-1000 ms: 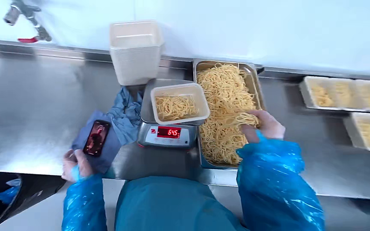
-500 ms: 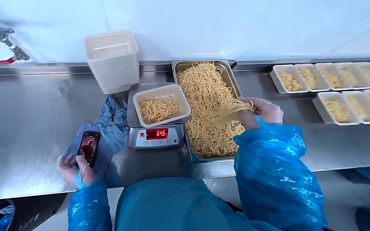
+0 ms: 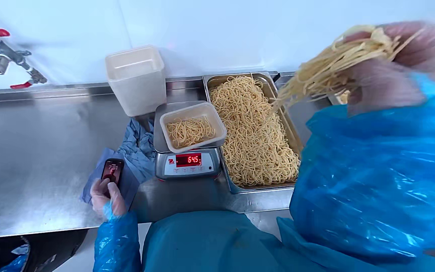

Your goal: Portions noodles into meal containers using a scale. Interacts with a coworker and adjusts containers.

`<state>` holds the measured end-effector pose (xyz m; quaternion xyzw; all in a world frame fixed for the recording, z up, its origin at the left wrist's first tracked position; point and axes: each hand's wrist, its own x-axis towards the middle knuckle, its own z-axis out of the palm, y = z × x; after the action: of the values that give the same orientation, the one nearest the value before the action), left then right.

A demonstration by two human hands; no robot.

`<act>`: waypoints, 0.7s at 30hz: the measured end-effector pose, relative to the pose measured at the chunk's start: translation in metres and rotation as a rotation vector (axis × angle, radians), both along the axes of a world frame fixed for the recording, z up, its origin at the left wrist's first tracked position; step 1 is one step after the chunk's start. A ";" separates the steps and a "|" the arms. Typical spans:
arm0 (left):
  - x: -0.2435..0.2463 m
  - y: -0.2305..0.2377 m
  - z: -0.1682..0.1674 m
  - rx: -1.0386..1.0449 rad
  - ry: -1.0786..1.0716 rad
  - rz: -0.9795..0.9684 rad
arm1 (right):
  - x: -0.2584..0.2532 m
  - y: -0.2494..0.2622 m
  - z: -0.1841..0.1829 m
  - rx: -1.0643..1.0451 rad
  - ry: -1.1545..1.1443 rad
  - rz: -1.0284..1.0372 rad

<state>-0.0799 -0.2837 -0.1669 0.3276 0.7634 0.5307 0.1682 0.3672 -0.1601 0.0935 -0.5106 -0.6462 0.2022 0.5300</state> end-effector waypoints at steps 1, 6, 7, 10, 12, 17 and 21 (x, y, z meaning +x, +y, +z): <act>0.000 0.000 -0.004 -0.001 0.007 -0.010 | -0.010 0.004 0.011 0.003 0.009 0.038; 0.006 0.002 -0.011 -0.014 0.031 -0.017 | -0.065 0.033 0.025 0.044 -0.076 0.204; 0.007 0.001 -0.011 -0.017 0.029 -0.015 | -0.075 0.039 0.018 0.027 -0.159 0.238; 0.006 -0.001 -0.015 -0.023 0.045 -0.017 | -0.101 0.059 -0.031 -0.133 -0.404 0.350; 0.006 -0.004 -0.017 -0.038 0.056 -0.017 | -0.115 0.067 -0.076 -0.281 -0.519 0.431; 0.004 -0.008 -0.022 -0.039 0.056 0.006 | -0.118 0.065 -0.094 -0.319 -0.606 0.414; 0.008 -0.006 -0.017 -0.052 0.039 -0.004 | -0.108 0.056 -0.052 -0.310 -0.512 0.290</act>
<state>-0.0721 -0.2896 -0.1841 0.3350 0.7794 0.5038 0.1627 0.2592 -0.1043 0.0414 -0.5222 -0.7857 0.2368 0.2321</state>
